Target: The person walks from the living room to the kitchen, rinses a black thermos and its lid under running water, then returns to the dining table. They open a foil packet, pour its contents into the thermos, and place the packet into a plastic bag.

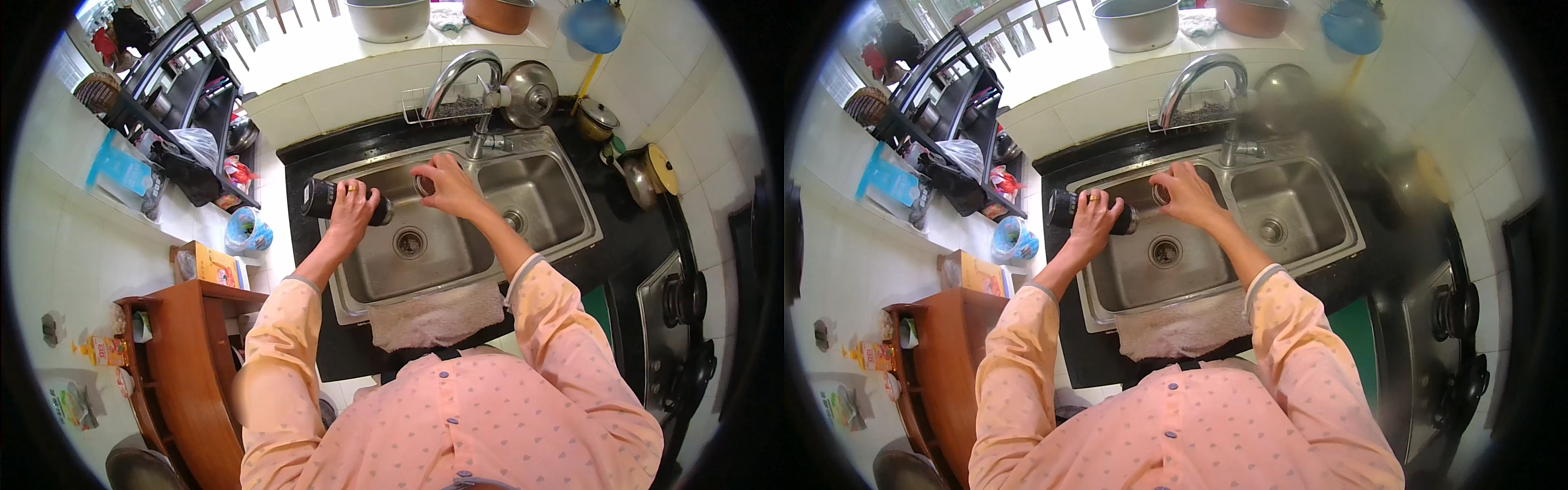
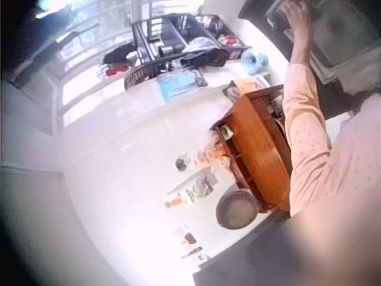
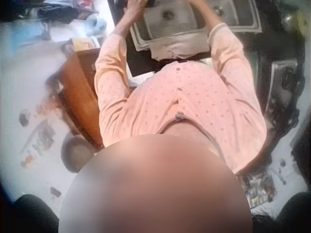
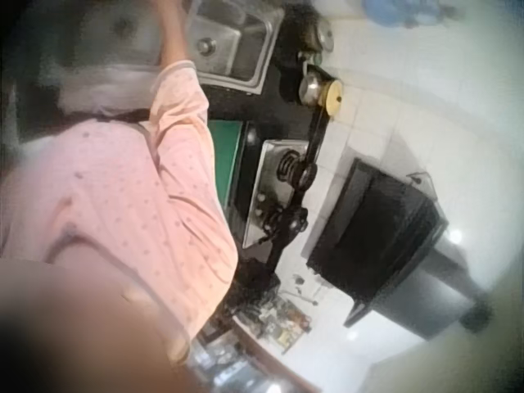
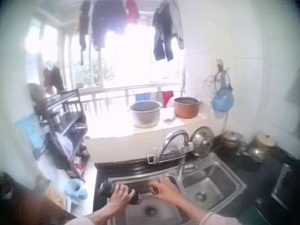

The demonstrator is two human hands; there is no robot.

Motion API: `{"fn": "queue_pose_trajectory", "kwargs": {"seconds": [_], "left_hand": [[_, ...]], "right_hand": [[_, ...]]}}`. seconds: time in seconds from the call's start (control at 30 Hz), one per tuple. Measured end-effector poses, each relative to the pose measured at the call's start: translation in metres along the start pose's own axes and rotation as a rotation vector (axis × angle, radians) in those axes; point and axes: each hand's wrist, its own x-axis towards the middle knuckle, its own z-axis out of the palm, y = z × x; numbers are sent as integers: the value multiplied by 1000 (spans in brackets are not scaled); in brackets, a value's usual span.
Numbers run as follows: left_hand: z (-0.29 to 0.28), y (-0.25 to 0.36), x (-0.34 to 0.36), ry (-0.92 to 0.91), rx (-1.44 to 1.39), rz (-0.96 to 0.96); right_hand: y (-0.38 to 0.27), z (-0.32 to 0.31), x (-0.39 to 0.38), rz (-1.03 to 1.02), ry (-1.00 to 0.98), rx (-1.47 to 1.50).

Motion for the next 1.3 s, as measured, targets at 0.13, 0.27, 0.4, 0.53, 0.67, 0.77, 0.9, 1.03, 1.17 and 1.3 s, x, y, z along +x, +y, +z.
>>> {"fn": "queue_pose_trajectory", "kwargs": {"seconds": [0.13,0.27,0.4,0.53,0.67,0.77,0.9,1.03,1.17,1.3], "left_hand": [[-5,-12,3,-31,-84,-53],[-17,-29,12,-137,-1323,-605],[-19,-18,6,-242,-1831,-841],[-7,7,-7,-123,-452,-366],[6,9,-14,53,-157,-123],[2,7,-14,42,-3,103],[-21,-3,-7,-186,-476,-129],[-44,-27,4,-69,-1774,-629],[-48,-20,4,-71,-1627,-541],[-38,1,2,-108,-98,31]], "right_hand": [[5,-3,-2,176,-106,824],[23,8,-10,319,-74,1761],[32,26,-24,321,-133,-229],[38,23,-20,304,-152,1200],[35,21,-18,300,-143,640],[27,21,-22,163,-43,100],[21,12,-19,276,-105,1271],[25,2,-16,81,31,1963],[26,1,-17,158,-40,1559],[20,1,-13,107,-157,868]]}}
